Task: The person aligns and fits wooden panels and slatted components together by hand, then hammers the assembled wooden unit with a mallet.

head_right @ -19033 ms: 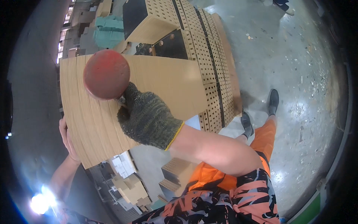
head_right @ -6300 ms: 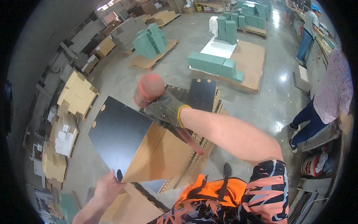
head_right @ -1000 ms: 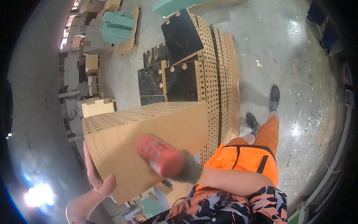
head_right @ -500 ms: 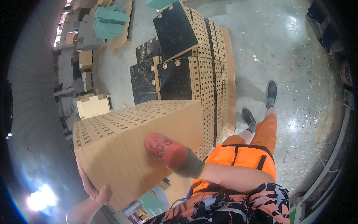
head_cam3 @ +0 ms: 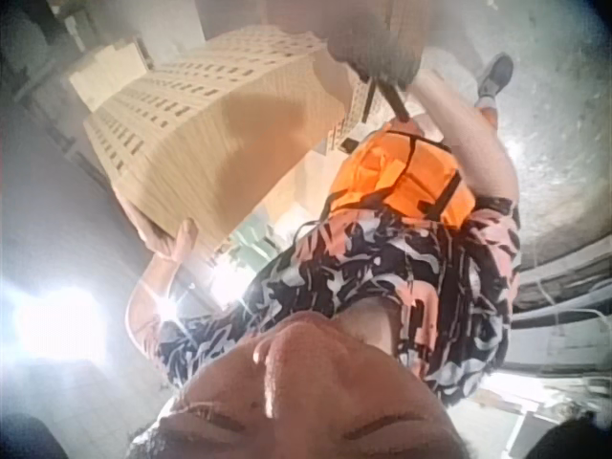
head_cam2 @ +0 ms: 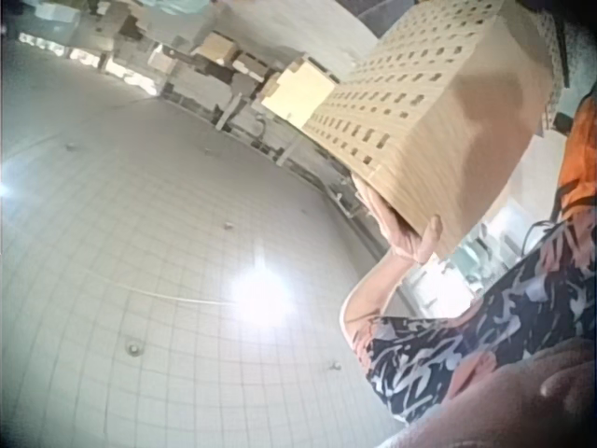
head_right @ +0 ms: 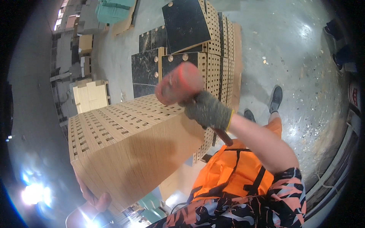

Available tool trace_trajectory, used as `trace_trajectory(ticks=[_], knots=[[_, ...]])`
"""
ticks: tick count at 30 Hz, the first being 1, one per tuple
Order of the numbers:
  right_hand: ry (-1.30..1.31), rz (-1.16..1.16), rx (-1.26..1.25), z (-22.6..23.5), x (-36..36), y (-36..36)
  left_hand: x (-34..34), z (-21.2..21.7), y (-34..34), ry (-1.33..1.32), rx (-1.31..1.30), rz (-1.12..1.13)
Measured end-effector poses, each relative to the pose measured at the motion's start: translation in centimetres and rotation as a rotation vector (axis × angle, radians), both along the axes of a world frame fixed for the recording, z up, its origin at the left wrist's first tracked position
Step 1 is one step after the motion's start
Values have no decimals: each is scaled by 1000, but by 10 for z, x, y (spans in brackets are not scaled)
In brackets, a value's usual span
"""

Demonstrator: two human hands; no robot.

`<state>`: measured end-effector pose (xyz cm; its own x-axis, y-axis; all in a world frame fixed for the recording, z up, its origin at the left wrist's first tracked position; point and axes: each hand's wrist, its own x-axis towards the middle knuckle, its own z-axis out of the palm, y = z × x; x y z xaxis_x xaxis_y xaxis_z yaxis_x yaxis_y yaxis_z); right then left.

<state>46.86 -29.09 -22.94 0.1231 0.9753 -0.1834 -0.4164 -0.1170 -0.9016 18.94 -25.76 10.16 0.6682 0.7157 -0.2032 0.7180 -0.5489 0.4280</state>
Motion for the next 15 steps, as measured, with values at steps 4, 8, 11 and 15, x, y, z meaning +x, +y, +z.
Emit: trace_trajectory(ticks=[4,8,11,15], knots=[[-279,237,-151,27,31,37,5,11,-3,95,-95,102],[-560,222,-33,16,29,55,-13,16,-6,152,40,47],[-581,332,105,32,29,55,-19,17,-14,150,32,103],[-653,515,180,49,33,61,-20,16,-23,148,5,163]])
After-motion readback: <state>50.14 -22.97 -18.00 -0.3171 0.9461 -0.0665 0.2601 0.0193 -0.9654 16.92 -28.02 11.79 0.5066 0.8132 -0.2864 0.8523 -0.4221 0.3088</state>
